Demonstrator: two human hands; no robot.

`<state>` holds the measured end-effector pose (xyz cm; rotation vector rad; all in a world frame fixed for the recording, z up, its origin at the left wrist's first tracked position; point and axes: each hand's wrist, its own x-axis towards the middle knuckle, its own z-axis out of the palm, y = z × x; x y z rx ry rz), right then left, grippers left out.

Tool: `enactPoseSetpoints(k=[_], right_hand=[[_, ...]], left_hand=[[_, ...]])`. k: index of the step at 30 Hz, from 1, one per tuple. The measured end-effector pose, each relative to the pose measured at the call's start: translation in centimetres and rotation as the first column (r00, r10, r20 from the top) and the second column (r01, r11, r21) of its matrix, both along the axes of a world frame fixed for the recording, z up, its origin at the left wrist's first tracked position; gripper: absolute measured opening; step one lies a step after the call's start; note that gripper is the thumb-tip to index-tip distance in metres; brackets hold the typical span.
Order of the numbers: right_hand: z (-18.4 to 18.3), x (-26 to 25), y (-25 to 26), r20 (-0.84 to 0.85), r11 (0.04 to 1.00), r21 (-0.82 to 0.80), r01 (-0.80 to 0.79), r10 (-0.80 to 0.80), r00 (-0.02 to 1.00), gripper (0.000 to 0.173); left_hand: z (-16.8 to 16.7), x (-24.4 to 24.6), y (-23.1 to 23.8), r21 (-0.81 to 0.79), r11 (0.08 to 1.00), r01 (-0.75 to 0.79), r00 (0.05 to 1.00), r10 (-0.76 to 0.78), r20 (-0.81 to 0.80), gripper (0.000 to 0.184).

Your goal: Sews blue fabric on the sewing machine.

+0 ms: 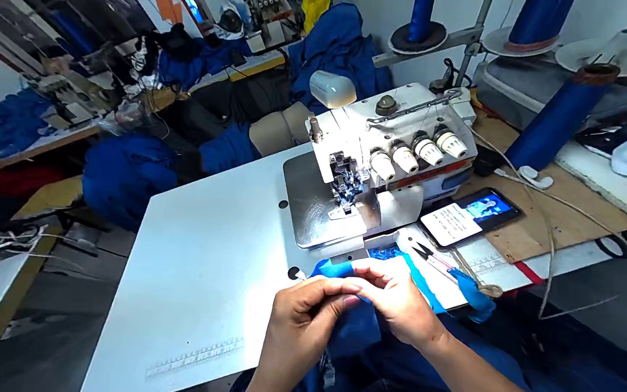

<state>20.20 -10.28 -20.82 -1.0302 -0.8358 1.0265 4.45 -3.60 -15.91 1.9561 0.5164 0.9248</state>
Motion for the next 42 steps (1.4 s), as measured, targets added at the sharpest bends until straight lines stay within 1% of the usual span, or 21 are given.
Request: enactPoseSetpoints(k=[3,7,10,14,18,21,23,25,26,27,28,29,31,32,34,36,38,39,40,41,42], right_hand=[[-0.1,-0.2,0.0,-0.003,1.0,0.011,0.015,-0.015,1.0,0.013],[-0.1,-0.6,-0.3,0.07,0.998,0.055,0.017,-0.02,0.997,0.014],[-0.5,-0.7,-0.3,0.082,0.996,0.087,0.011,-0.018,0.996,0.014],[-0.8,-0.9,-0.4,0.101,0.992,0.128,0.015,-0.028,0.995,0.015],[-1.2,-0.8,-0.4,0.186,0.982,0.189,0.021,-0.057,0.981,0.015],[-1.3,-0.3,-0.7,0.271,0.967,0.249,-0.055,-0.015,0.962,0.016],[-1.1,-0.1,-0.9,0.27,0.949,0.294,-0.112,0.03,0.962,0.018],[-0.7,-0.3,-0.9,0.266,0.946,0.318,-0.056,-0.033,0.964,0.013],[-0.1,0.0,-1.0,0.28,0.944,0.327,-0.034,-0.063,0.958,0.012],[0.9,0.5,-1.4,0.303,0.939,0.342,-0.023,-0.087,0.949,0.013],[2.3,1.3,-2.0,0.338,0.931,0.364,-0.027,-0.105,0.935,0.014],[3.7,2.2,-2.7,0.371,0.918,0.394,-0.05,-0.109,0.922,0.014],[5.7,3.4,-3.5,0.375,0.903,0.427,-0.056,-0.12,0.919,0.014],[5.9,3.2,-3.3,0.345,0.905,0.425,-0.012,-0.149,0.927,0.014],[6.7,2.4,-2.3,0.266,0.901,0.425,0.086,-0.215,0.94,0.013],[8.4,1.5,-1.1,0.27,0.89,0.448,0.08,-0.22,0.937,0.013],[8.0,0.4,1.4,0.293,0.91,0.404,0.094,-0.226,0.929,0.011],[7.0,-0.3,3.0,0.291,0.935,0.333,0.12,-0.223,0.931,0.013],[5.9,-0.8,4.3,0.288,0.962,0.247,0.12,-0.191,0.938,0.014],[5.0,-1.1,5.2,0.275,0.979,0.18,0.095,-0.143,0.951,0.016],[4.4,-1.3,5.8,0.272,0.988,0.142,0.065,-0.102,0.957,0.019]], left_hand=[[-0.8,0.0,0.6,0.031,0.985,-0.172,0.984,0.173,-0.037,0.007],[-1.4,0.0,0.8,-0.031,0.967,-0.255,0.966,0.253,-0.055,0.008],[-1.7,-0.1,0.8,-0.078,0.96,-0.268,0.963,0.265,-0.05,0.007],[-1.8,-0.1,0.7,-0.196,0.946,-0.259,0.966,0.258,-0.028,0.007],[-2.1,-0.1,0.7,-0.243,0.936,-0.253,0.966,0.257,-0.015,0.007],[-2.1,-0.1,0.7,-0.26,0.932,-0.252,0.966,0.256,-0.018,0.01],[-2.1,-0.3,0.8,-0.263,0.943,-0.203,0.977,0.214,0.014,0.01],[-2.1,-1.1,1.5,-0.196,0.98,-0.031,0.999,0.039,0.037,0.011],[-1.7,-2.0,2.2,-0.109,0.989,0.095,0.995,-0.098,-0.021,0.022],[-0.9,-3.3,3.0,-0.013,0.975,0.22,0.967,-0.22,-0.126,0.036],[0.3,-4.6,3.8,0.088,0.944,0.318,0.925,-0.289,-0.246,0.044],[1.8,-5.8,4.3,0.181,0.905,0.384,0.883,-0.302,-0.36,0.044],[6.0,-7.6,4.6,0.28,0.843,0.459,0.799,-0.253,-0.546,0.034],[8.7,-8.2,4.4,0.329,0.832,0.446,0.779,-0.18,-0.601,0.032],[13.7,-9.3,3.4,0.502,0.799,0.331,0.799,0.047,-0.6,0.028],[16.6,-9.8,2.6,0.625,0.761,0.174,0.828,0.23,-0.511,0.023],[16.6,-9.2,4.5,0.658,0.742,0.126,0.759,0.356,-0.546,0.029],[14.8,-8.2,6.3,0.672,0.735,0.088,0.754,0.391,-0.527,0.037],[12.4,-7.0,7.9,0.673,0.738,0.056,0.785,0.384,-0.486,0.044],[10.0,-5.6,9.0,0.629,0.776,0.052,0.829,0.318,-0.461,0.047],[7.8,-4.2,9.5,0.534,0.842,0.083,0.865,0.205,-0.459,0.046]])
